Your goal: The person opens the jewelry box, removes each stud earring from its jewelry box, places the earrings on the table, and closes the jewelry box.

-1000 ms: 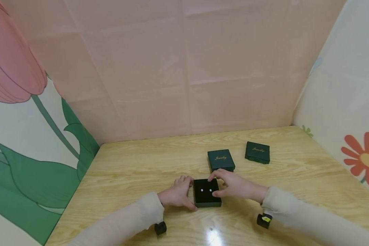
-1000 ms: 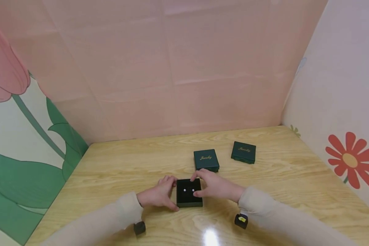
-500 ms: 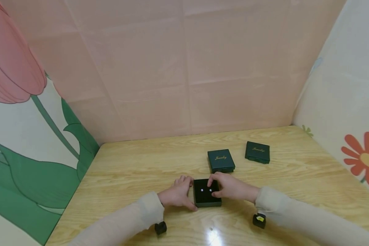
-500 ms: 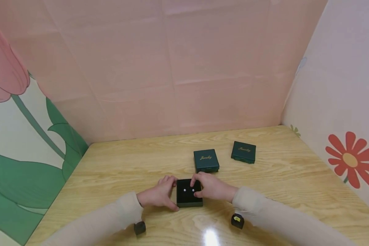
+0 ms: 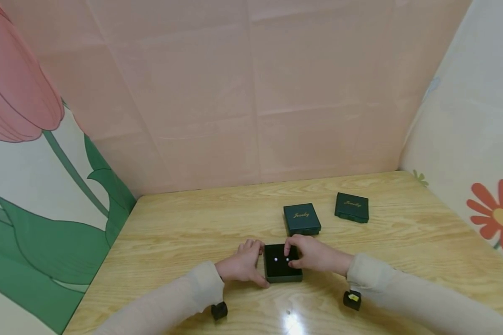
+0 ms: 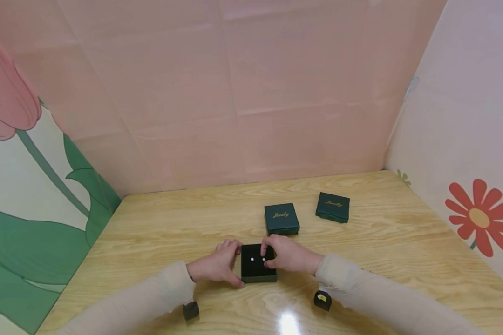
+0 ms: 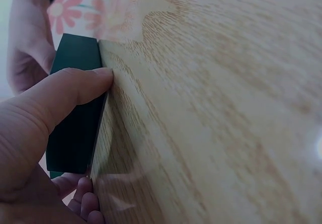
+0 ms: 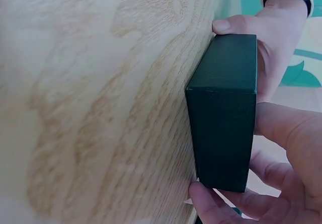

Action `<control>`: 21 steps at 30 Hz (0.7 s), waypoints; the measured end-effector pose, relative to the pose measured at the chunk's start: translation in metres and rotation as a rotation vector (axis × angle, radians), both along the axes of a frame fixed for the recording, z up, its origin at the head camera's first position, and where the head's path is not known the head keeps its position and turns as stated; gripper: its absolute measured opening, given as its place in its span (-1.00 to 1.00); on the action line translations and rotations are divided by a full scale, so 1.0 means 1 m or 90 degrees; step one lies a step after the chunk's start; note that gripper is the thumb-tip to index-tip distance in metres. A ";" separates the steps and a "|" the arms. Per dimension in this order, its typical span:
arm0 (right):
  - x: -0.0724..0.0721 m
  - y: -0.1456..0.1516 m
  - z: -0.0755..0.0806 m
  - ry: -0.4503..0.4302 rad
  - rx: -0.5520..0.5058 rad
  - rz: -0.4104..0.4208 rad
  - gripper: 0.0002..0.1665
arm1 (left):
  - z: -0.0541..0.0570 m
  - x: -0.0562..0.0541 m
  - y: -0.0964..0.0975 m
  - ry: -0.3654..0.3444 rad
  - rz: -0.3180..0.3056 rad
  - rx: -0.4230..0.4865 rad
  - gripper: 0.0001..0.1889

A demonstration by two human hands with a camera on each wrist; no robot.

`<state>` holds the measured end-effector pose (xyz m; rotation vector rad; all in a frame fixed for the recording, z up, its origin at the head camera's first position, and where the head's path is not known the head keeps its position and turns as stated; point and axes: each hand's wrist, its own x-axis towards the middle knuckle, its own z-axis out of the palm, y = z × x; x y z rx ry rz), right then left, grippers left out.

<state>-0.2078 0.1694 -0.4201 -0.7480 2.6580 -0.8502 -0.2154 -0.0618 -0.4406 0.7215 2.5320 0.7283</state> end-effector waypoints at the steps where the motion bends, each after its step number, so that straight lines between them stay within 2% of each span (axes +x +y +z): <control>1: 0.000 0.000 -0.001 0.002 0.003 -0.001 -0.78 | 0.000 0.000 0.000 0.001 0.001 -0.001 -0.07; 21: -0.001 -0.003 -0.004 0.046 0.042 -0.016 -0.79 | 0.000 0.000 0.001 -0.001 -0.002 0.002 -0.08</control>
